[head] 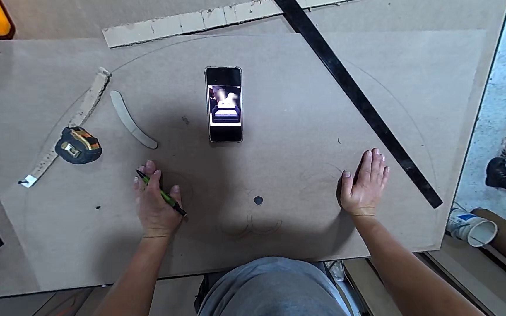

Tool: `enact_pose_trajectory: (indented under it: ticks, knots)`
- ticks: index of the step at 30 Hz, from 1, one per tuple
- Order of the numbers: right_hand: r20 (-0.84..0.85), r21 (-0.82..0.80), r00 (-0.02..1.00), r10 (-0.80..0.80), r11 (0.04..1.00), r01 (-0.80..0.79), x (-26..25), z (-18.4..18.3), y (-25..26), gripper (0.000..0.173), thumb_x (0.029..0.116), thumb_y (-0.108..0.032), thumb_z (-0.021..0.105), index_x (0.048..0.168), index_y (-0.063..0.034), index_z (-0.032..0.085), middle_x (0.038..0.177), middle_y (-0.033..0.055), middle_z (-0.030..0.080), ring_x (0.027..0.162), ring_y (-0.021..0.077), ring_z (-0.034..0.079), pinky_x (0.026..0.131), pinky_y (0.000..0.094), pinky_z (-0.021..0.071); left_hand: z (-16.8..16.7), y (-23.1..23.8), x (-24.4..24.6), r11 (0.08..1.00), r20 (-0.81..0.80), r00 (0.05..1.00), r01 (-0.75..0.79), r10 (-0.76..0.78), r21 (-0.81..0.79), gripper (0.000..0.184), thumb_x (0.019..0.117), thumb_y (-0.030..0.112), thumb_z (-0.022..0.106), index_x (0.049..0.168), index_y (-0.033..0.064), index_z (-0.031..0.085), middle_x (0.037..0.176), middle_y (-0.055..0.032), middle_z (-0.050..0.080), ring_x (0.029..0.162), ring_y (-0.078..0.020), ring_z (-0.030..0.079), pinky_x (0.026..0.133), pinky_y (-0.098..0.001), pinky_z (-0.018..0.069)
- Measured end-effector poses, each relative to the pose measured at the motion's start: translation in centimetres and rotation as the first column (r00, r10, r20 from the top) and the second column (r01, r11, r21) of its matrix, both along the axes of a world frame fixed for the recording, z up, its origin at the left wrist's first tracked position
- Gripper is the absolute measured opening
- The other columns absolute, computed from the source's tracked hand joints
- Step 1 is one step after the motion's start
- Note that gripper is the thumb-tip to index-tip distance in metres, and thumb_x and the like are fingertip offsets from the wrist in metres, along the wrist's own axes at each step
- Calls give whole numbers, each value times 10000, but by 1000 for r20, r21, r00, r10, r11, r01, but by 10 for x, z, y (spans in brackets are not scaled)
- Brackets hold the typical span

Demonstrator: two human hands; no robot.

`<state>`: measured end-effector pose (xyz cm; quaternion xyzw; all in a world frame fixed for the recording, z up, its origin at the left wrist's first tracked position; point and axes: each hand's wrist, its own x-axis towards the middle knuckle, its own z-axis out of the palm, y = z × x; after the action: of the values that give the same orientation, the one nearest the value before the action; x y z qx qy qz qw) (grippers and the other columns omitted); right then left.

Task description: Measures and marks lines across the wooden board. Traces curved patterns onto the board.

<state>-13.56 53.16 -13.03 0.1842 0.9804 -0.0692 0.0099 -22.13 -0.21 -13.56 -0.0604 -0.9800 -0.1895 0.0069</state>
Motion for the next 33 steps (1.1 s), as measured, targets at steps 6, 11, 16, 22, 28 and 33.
enact_pose_trajectory:
  ticks: [6,11,16,22,28,33]
  knots:
    - [6,8,1000,7,1000,-7,1,-1,2,772,1018,-591,247,1668,-179,190,1735,37,166,1605,220,114,1293,557,75,-1,-1,1,1000,3,1000,-1,1,-2,612,1055,425,421,1549,66,379,1655,-142,354,1557,-306,287,1284,-524,204]
    - [5,8,1000,1,1000,-1,1,-2,1,769,1019,-589,243,1670,-184,182,1737,28,157,1606,214,105,1292,562,72,-3,-2,1,1000,-10,1000,0,0,1,608,1056,422,430,1544,60,392,1652,-142,361,1554,-295,295,1286,-520,201]
    - [1,0,1000,2,1000,-2,1,-2,1,772,1015,-586,246,1668,-176,192,1736,35,161,1605,220,110,1290,561,77,-2,-2,1,1000,-11,1000,6,-6,-7,607,1054,414,431,1541,55,386,1653,-145,358,1558,-293,286,1286,-519,196]
    - [-4,-4,1000,4,1000,-4,0,-1,0,771,1019,-596,243,1667,-181,197,1734,35,173,1604,226,118,1290,561,77,1,0,0,1000,-6,1000,-4,3,-16,608,1058,415,428,1545,54,384,1653,-144,358,1556,-315,287,1282,-527,207]
    - [-21,-9,1000,1,1000,-1,-2,2,-4,784,1016,-622,232,1654,-166,250,1717,61,232,1594,250,171,1282,576,95,4,3,1,999,-13,1000,-20,20,-36,606,1068,434,390,1557,76,368,1675,-130,315,1583,-293,208,1286,-528,171]
    - [-11,-5,1000,-6,1000,6,-3,-1,-1,831,995,-638,213,1639,-116,277,1706,104,252,1589,296,185,1267,603,103,6,5,-2,1000,-36,999,3,-4,-30,582,1057,383,438,1519,29,426,1642,-147,376,1562,-289,276,1287,-504,212]
